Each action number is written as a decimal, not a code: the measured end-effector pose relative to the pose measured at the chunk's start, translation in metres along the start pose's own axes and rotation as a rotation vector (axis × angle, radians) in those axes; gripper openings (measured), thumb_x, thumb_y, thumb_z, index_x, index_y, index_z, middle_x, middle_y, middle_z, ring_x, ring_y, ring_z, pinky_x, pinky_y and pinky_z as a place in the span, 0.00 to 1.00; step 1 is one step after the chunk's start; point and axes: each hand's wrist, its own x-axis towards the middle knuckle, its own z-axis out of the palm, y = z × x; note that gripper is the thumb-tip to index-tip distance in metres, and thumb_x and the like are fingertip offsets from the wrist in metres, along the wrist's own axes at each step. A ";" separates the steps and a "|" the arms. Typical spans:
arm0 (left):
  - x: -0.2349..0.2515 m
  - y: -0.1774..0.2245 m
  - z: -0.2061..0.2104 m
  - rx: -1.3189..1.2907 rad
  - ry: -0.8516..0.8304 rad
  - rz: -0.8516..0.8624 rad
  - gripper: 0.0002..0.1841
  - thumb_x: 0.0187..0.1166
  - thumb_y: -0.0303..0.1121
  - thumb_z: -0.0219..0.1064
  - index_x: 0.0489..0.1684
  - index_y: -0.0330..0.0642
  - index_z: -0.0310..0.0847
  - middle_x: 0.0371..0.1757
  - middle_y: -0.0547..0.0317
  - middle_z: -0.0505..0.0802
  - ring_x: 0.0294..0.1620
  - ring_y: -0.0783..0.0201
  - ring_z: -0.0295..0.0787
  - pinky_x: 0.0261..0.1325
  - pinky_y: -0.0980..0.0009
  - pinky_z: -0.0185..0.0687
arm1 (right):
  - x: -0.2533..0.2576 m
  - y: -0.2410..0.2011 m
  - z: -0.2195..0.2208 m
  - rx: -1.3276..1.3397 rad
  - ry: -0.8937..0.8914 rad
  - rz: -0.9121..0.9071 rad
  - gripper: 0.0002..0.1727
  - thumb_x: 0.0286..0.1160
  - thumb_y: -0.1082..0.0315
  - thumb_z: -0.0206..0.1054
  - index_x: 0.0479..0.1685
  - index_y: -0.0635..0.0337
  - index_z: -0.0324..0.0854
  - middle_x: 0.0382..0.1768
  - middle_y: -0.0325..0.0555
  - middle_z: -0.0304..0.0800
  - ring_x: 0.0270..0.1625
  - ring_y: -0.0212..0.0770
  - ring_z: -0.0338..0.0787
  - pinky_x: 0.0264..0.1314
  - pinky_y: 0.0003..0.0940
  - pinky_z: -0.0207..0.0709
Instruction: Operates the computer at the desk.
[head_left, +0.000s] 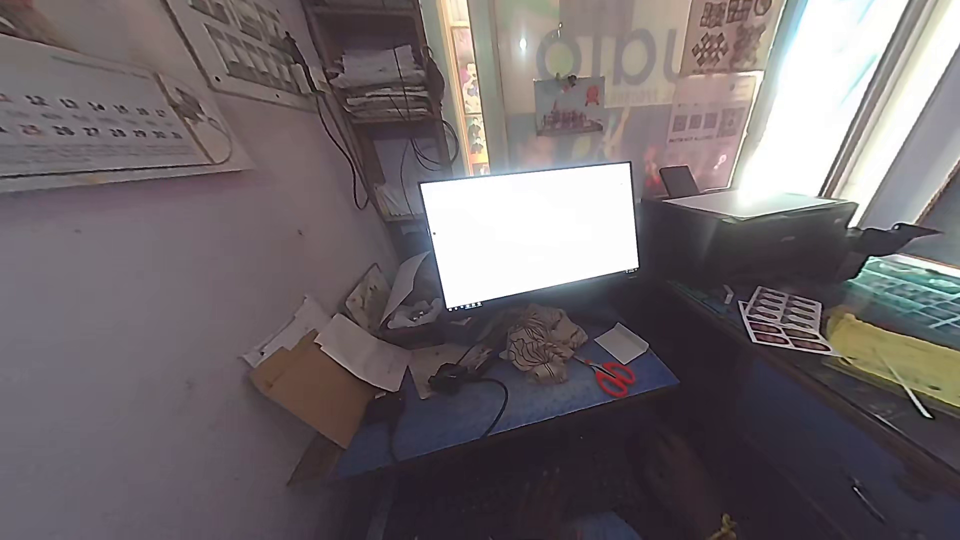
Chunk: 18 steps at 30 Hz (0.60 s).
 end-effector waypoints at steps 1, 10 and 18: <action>0.000 0.001 -0.001 -0.002 -0.003 -0.003 0.32 0.89 0.55 0.51 0.83 0.41 0.73 0.91 0.50 0.70 0.94 0.49 0.58 0.94 0.44 0.44 | 0.000 -0.001 -0.001 -0.003 -0.016 0.009 0.25 0.73 0.58 0.69 0.70 0.54 0.86 0.78 0.61 0.77 0.79 0.62 0.78 0.79 0.57 0.74; 0.000 0.003 -0.005 -0.011 -0.021 -0.017 0.32 0.89 0.54 0.52 0.84 0.41 0.73 0.91 0.49 0.70 0.94 0.48 0.57 0.94 0.44 0.44 | 0.001 -0.001 -0.001 -0.015 -0.018 0.013 0.26 0.73 0.58 0.68 0.72 0.55 0.84 0.78 0.63 0.77 0.79 0.63 0.78 0.79 0.56 0.74; 0.000 -0.002 0.001 -0.014 0.011 0.017 0.29 0.90 0.55 0.51 0.85 0.54 0.73 0.93 0.52 0.66 0.94 0.50 0.56 0.94 0.43 0.45 | 0.001 -0.004 -0.004 0.001 -0.051 0.041 0.30 0.74 0.57 0.68 0.77 0.56 0.80 0.79 0.64 0.76 0.81 0.63 0.76 0.82 0.56 0.71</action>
